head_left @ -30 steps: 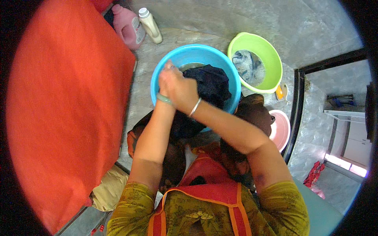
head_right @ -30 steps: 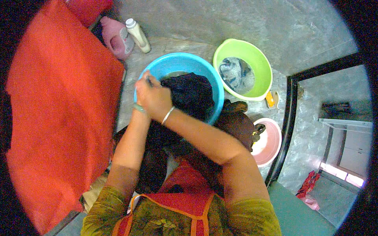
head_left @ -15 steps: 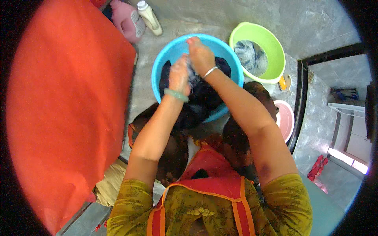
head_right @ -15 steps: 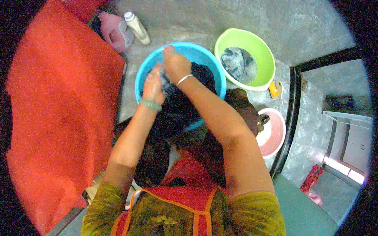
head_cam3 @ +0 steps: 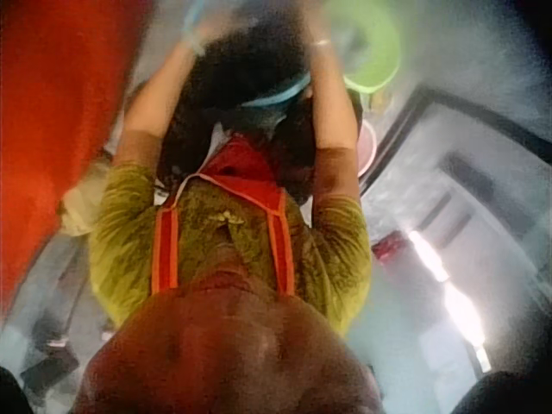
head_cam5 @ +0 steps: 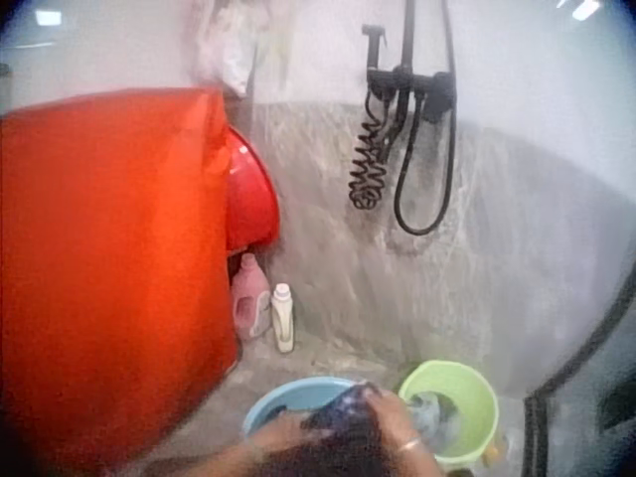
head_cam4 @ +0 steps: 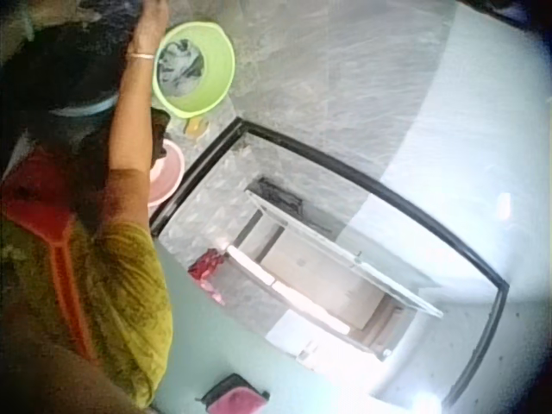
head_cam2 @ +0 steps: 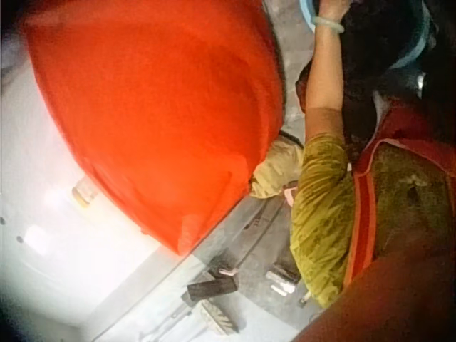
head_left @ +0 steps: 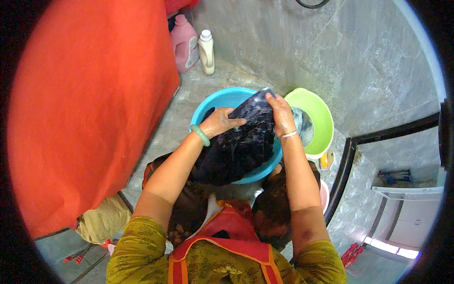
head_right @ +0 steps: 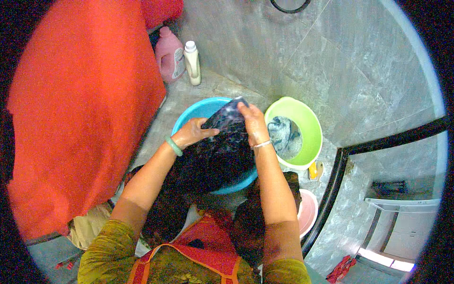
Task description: The person washes dark clothing by hand in a blue tub of soapy water, scrubbing different parts of the garment and occasionally using a yellow sponge to apply more soap.
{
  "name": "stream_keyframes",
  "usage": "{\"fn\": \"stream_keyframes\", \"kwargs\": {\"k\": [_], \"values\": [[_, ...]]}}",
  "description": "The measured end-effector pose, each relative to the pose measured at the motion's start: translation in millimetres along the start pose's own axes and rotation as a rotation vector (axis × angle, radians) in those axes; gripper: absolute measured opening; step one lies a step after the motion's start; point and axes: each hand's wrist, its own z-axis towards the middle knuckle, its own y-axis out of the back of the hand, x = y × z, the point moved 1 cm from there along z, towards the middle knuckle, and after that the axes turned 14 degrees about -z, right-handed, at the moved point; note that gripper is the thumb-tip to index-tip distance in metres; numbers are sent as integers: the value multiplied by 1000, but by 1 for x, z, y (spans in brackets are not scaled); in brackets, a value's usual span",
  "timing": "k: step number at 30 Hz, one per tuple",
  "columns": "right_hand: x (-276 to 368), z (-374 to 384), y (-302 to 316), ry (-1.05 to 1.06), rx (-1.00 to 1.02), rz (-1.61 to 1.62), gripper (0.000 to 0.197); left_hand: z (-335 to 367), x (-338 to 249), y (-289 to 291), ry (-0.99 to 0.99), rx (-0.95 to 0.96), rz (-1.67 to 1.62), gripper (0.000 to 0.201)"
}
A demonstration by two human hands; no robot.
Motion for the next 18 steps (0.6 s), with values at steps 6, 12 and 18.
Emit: {"fn": "stream_keyframes", "kwargs": {"k": [6,12,18], "values": [[-24,5,-11,600,-435,-751,8,9,10,-18,-172,-448,-749,32],[-55,-19,-89,627,-310,-846,19,28,103,-25,-323,-81,-1491,37],[-54,4,-68,470,-417,-998,20,7,9,-51,-28,-757,-1078,29]]}}
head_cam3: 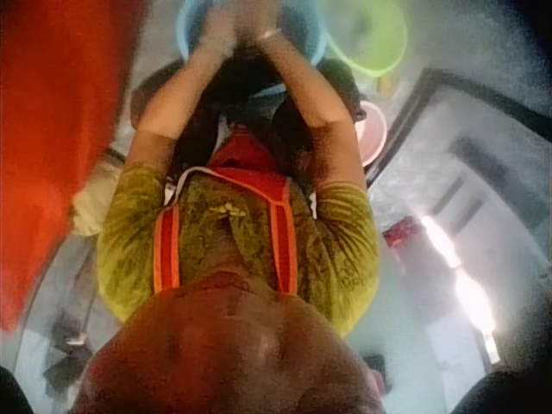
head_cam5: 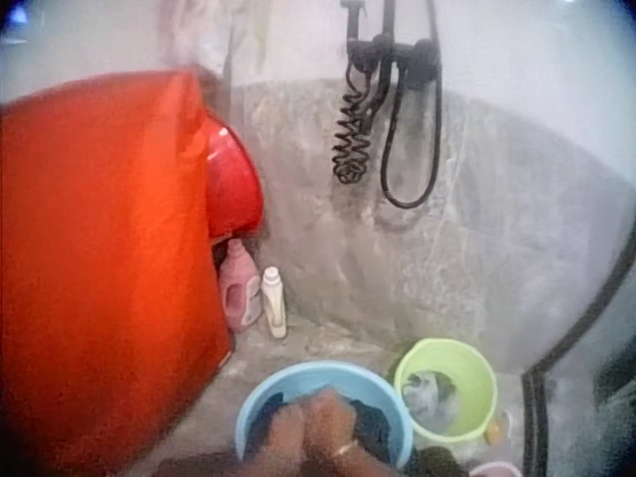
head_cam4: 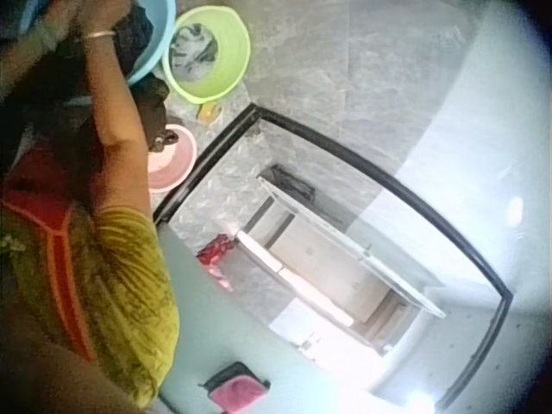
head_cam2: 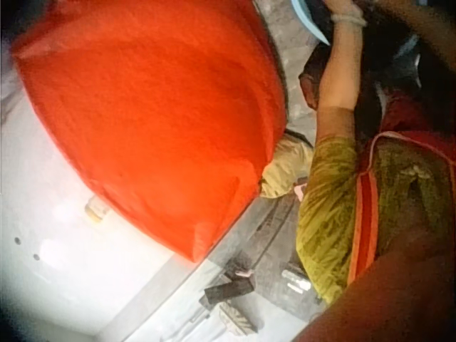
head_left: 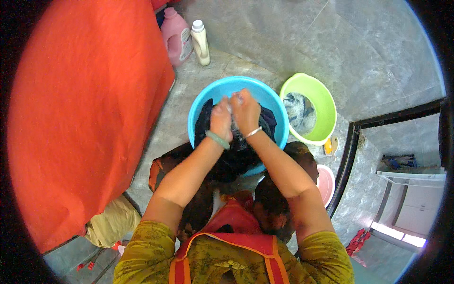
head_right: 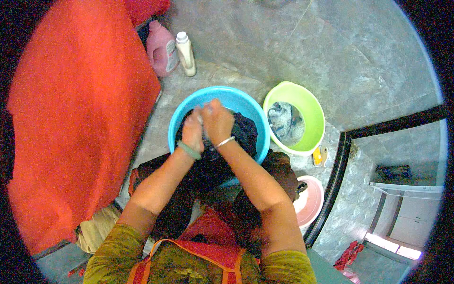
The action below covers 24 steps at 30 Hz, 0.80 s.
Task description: The person washes dark clothing by hand in a blue tub of soapy water, scrubbing different parts of the garment and occasionally using a yellow sponge to apply more soap.
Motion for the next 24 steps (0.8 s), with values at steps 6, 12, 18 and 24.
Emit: {"fn": "stream_keyframes", "kwargs": {"k": [6,12,18,24], "values": [[3,6,1,-10,-28,-39,21,20,20,16,-49,77,-33,31],[-42,37,34,-166,399,802,39,2,-31,-8,-147,235,436,43],[-20,4,64,247,703,111,66,7,-24,-10,-267,404,824,39],[-51,23,103,-167,778,543,19,12,-53,11,-241,869,1361,33]]}}
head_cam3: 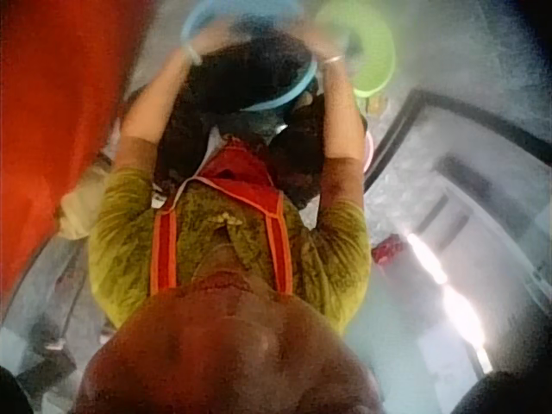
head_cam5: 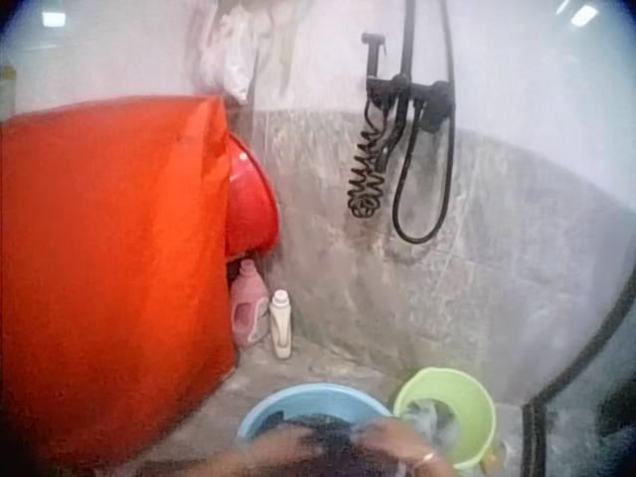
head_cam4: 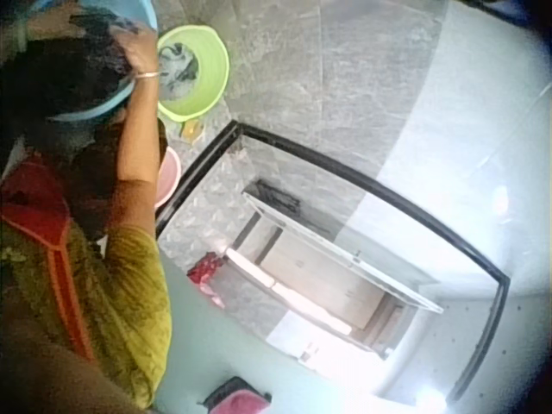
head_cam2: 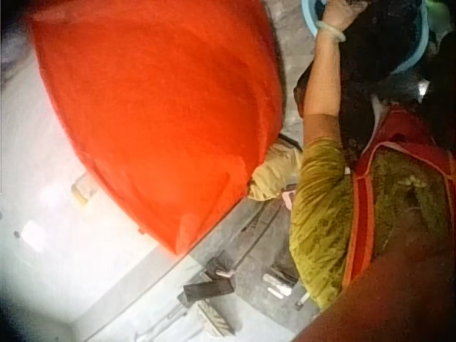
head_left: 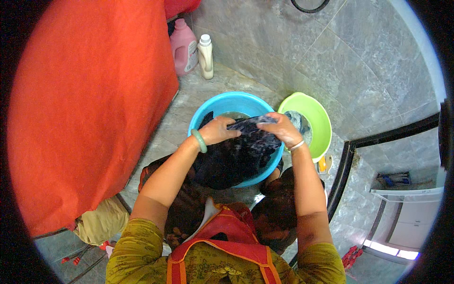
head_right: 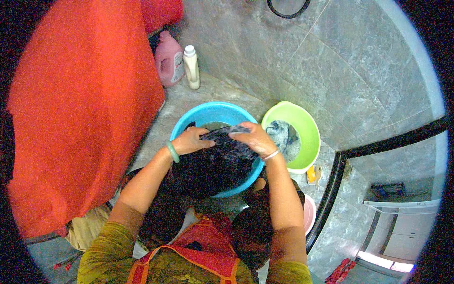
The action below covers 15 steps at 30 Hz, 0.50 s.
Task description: The person washes dark clothing by hand in a blue tub of soapy water, scrubbing different parts of the garment and occasionally using a yellow sponge to apply more soap.
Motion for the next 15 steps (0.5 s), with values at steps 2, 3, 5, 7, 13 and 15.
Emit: {"fn": "stream_keyframes", "kwargs": {"k": [2,3,5,7,13,15], "values": [[5,-9,12,-37,16,228,16,2,4,6,99,55,-390,36],[6,-9,15,-55,-70,244,16,-6,-20,5,73,-175,-600,36],[14,-5,-3,-13,-208,144,15,8,8,-11,32,-315,-961,38],[23,0,-32,245,-533,-174,13,22,30,-25,-9,-626,-1300,34],[25,18,-112,381,-712,-560,17,21,32,-61,-176,-235,-1902,29],[-11,56,-71,108,-754,-359,22,23,0,-80,352,-594,-1437,41]]}}
